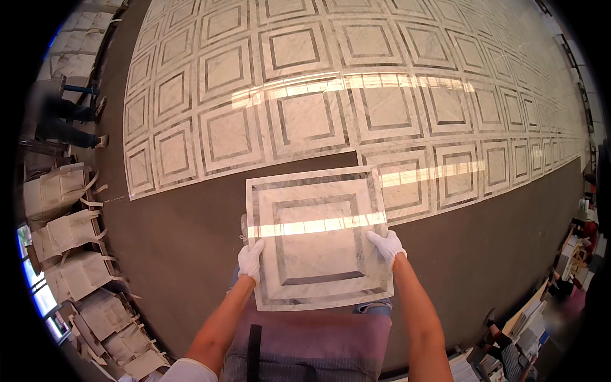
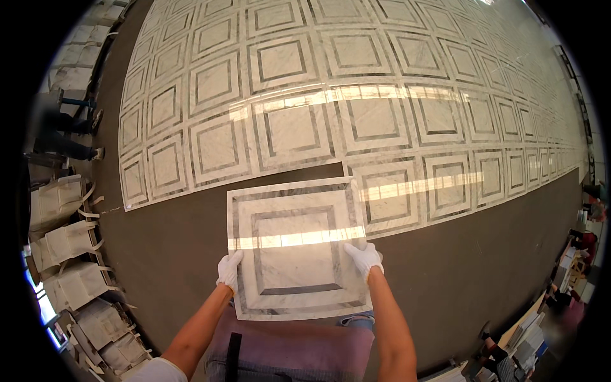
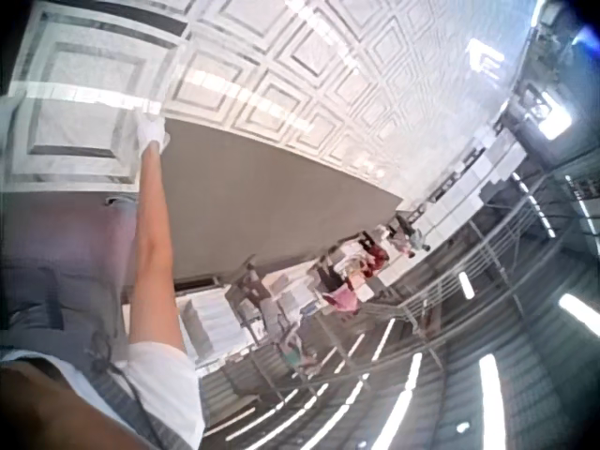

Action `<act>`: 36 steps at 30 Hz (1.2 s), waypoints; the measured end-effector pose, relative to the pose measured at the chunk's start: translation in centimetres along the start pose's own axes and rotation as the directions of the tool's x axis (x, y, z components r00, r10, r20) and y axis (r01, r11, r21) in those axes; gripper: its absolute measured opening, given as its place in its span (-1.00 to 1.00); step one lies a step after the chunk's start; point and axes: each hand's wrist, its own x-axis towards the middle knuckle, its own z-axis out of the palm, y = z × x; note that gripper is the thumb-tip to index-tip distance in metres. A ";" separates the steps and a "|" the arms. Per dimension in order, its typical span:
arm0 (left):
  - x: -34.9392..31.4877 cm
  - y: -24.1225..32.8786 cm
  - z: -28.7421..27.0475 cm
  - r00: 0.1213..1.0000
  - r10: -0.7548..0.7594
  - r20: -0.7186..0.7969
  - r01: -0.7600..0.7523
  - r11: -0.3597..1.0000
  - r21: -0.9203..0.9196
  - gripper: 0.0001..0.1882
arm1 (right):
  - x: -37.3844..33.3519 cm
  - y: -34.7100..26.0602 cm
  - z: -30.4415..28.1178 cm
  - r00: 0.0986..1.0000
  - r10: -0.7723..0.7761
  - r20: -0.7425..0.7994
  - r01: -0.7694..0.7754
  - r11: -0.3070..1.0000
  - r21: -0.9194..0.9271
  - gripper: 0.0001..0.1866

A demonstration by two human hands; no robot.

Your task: The person picks up square tiles from a stack, walks to the floor, and places them one by one into a geometric pattern. The person repeats this process, retrieving tiles and aligning them with existing tiles on the floor.

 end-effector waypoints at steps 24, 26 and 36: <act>30.0 -18.0 12.5 0.989 0.026 -0.149 -0.040 0.995 -0.094 -0.69 | 34.3 5.2 15.8 0.989 -0.123 -0.077 0.141 0.941 0.308 -0.41; 30.8 -18.6 13.0 0.984 0.050 -0.168 -0.063 0.995 -0.073 -0.69 | 34.7 5.0 15.8 0.990 -0.125 -0.065 0.139 0.940 0.311 -0.44; 32.9 -19.9 15.1 0.978 0.067 -0.198 -0.080 0.995 -0.062 -0.66 | 36.4 5.0 15.7 0.980 -0.151 -0.131 0.173 0.969 0.178 -0.41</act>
